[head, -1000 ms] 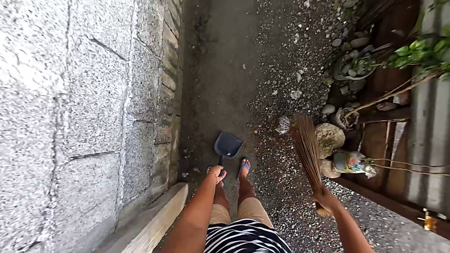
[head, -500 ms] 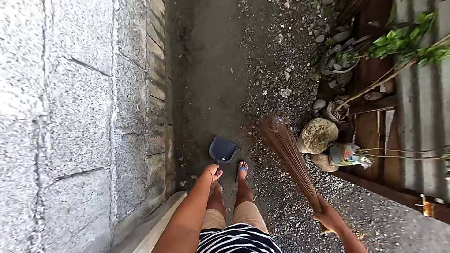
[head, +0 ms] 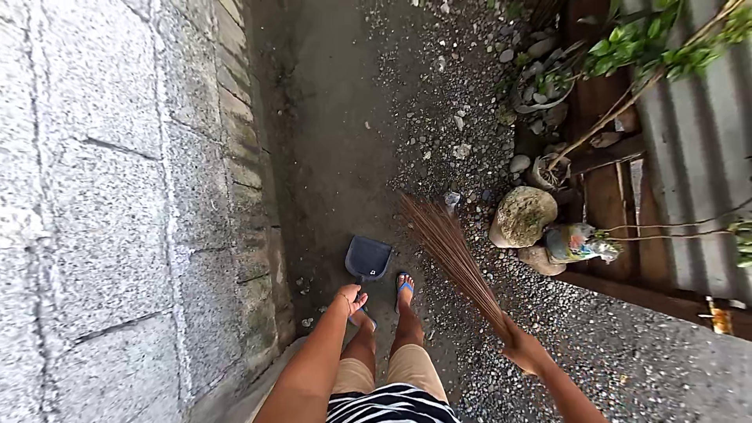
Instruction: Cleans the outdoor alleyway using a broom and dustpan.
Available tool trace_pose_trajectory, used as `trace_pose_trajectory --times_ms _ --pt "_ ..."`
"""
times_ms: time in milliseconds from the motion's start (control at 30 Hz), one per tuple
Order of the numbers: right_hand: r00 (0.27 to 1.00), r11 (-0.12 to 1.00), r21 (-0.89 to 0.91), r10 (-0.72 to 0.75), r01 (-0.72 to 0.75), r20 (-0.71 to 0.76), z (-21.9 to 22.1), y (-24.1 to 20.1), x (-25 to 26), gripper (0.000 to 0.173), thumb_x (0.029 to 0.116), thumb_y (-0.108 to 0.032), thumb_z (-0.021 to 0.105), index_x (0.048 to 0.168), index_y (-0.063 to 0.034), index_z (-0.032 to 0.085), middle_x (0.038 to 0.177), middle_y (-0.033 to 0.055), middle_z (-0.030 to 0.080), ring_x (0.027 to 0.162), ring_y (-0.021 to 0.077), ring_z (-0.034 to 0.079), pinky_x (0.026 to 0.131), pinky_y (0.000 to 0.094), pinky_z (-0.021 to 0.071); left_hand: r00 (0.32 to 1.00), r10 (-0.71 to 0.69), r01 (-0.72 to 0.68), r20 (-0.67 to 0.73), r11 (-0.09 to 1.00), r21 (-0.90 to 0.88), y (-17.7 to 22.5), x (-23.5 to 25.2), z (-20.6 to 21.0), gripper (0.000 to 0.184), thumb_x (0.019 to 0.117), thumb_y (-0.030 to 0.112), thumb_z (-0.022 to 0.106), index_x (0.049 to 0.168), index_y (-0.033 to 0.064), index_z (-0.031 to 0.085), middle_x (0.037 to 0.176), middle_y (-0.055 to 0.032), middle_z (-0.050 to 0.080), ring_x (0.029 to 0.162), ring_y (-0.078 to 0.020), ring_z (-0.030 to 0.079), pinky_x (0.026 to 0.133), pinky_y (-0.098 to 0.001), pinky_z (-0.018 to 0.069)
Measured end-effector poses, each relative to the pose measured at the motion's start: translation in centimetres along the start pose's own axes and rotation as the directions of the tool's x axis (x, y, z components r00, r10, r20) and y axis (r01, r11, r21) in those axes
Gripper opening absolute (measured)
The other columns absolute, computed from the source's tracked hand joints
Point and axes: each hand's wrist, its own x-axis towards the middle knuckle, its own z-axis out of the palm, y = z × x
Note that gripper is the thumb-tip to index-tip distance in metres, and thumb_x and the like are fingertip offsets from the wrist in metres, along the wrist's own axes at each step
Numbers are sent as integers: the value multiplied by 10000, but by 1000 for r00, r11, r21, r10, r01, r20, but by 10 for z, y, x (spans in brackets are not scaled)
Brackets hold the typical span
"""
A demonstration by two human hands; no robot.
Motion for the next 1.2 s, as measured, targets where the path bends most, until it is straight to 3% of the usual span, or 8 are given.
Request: trace_pose_trajectory --times_ms 133,267,467,633,800,933,1033,1200 --pt "993 982 185 65 -45 -103 2 45 -35 1042 864 -130 794 1667 -247 141 1284 285 648 1125 463 660 973 657 497 1000 -6 6 8 1000 -4 5 -4 1 354 1072 118 493 1413 39 435 1188 -158 513 908 -188 586 746 -262 529" --pt "968 943 302 194 -140 -158 1 10 -7 1041 883 -155 765 1669 -255 91 1234 296 655 1049 467 682 877 659 541 1000 4 -4 9 1000 -20 3 -4 0 388 1070 125 507 1440 44 423 1274 -177 508 982 -203 596 780 -276 537" --pt "999 992 -121 22 -19 23 -29 -47 52 1052 849 -227 796 1666 -206 133 1350 280 613 1229 453 617 1027 638 484 999 19 -20 -36 999 -50 -8 -6 -2 396 1063 92 510 1446 31 427 1348 -190 492 1052 -221 592 821 -290 535" --pt "999 996 -92 11 -7 43 -43 -10 -17 1064 850 -152 803 1666 -278 133 1318 293 622 1135 470 654 947 660 518 999 1 -5 -38 996 -89 -5 -2 -12 394 1064 87 502 1446 26 425 1339 -190 498 1047 -217 597 827 -293 538" --pt "999 999 34 -7 8 -43 -56 29 -67 1089 815 -88 811 1665 -186 137 1352 332 594 1180 494 627 1005 676 471 1000 -7 7 -1 998 -69 -3 -3 -18 408 1068 88 491 1463 22 414 1397 -199 483 1111 -229 597 875 -313 539" --pt "994 996 84 38 -30 -104 -41 -20 -21 1069 832 -69 798 1665 -232 148 1284 322 625 1092 487 658 915 680 514 999 -25 27 -32 999 47 1 -12 -18 401 1073 96 470 1462 11 416 1351 -202 518 1082 -218 620 867 -313 546" --pt "1000 997 -77 13 -14 -12 -24 -85 15 1019 856 -154 803 1657 -199 174 1299 295 629 1173 455 638 996 635 500 998 -44 49 -46 994 97 7 -17 -17 418 1069 83 458 1474 1 392 1367 -214 518 1117 -230 631 884 -326 559" --pt "985 926 -366 -29 91 172 -6 -124 -28 1082 842 -200 802 1669 -234 105 1288 286 643 1142 456 655 983 635 504 998 -59 60 -19 997 53 10 -5 -26 429 1073 88 450 1488 9 377 1405 -222 504 1173 -251 629 911 -351 569"
